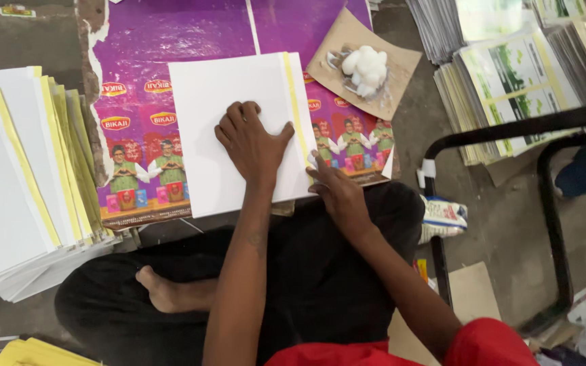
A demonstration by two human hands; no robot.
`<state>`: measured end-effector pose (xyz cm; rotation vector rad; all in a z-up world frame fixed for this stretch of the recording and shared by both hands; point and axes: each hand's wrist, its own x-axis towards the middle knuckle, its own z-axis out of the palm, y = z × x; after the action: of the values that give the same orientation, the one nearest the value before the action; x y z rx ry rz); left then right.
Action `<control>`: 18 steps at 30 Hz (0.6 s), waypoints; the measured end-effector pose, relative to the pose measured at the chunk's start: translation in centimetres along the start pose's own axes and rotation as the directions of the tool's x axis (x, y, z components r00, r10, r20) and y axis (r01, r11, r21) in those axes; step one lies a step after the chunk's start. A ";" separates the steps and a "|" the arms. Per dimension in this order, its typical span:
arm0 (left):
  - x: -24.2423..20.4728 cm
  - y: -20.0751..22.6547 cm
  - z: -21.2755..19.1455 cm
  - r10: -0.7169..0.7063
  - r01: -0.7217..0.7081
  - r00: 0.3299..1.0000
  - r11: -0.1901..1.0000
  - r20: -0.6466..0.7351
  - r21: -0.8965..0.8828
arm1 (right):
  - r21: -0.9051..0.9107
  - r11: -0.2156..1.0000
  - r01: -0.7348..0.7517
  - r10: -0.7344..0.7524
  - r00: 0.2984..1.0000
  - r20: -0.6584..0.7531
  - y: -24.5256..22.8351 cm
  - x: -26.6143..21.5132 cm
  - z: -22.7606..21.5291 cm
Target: The person sits on the floor and applies glue to the spine of a white paper sheet using a small white stick. They then place the glued sheet onto a stack of similar sheets.
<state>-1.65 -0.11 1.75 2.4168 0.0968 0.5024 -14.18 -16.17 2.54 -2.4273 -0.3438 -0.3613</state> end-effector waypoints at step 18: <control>1.3 -11.3 -1.8 -0.214 0.208 0.976 0.969 0.036 0.132 | 0.141 0.974 -0.178 0.192 0.977 -0.090 -0.3 2.6 1.2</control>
<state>-0.47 10.04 -3.56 2.5044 0.3708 0.3473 -11.64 -14.77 2.73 -2.2788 -0.0912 -0.3677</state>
